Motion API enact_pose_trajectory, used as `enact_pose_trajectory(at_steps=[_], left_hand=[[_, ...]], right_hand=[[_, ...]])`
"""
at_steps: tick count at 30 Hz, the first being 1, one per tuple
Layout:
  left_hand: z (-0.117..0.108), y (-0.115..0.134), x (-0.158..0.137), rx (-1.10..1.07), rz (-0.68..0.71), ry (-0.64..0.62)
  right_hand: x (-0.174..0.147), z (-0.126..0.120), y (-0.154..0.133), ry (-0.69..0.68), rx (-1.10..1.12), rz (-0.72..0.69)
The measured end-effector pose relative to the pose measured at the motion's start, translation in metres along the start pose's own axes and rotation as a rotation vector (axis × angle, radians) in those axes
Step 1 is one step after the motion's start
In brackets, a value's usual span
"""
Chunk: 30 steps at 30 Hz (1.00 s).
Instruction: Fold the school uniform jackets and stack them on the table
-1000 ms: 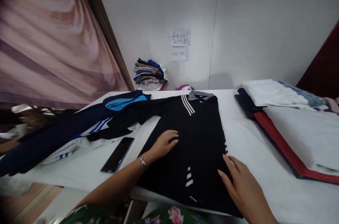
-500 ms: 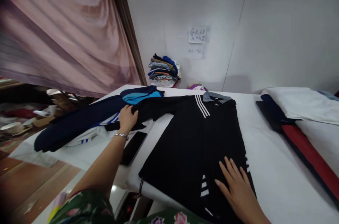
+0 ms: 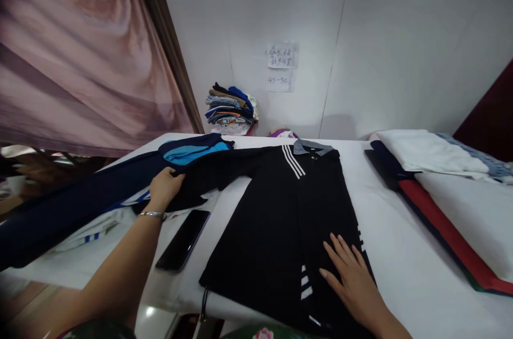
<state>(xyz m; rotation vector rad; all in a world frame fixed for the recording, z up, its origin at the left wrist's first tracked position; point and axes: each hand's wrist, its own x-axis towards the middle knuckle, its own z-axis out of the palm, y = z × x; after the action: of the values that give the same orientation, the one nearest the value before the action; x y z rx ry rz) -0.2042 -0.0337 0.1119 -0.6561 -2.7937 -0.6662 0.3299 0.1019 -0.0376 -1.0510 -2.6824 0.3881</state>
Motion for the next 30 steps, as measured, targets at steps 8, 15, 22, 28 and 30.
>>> enact_pose_trajectory(at_steps=[8,15,22,28,30], left_hand=[[-0.049,0.043,0.016,-0.883,-0.05,-0.177],[-0.073,0.119,-0.024,-1.444,0.135,-0.638],[-0.016,0.199,-0.135,-1.371,0.441,-0.765],[0.01,0.181,-0.168,-1.292,0.534,-0.844],[0.014,0.154,-0.163,-1.176,0.503,-0.782]], right_hand=[[0.005,-0.016,-0.003,-0.129,0.044,0.056],[0.053,-0.074,-0.056,-0.088,0.597,0.003],[0.129,-0.087,-0.136,0.033,1.117,-0.126],[0.143,-0.064,-0.145,0.094,1.557,0.152],[0.143,-0.064,-0.139,0.012,1.679,0.196]])
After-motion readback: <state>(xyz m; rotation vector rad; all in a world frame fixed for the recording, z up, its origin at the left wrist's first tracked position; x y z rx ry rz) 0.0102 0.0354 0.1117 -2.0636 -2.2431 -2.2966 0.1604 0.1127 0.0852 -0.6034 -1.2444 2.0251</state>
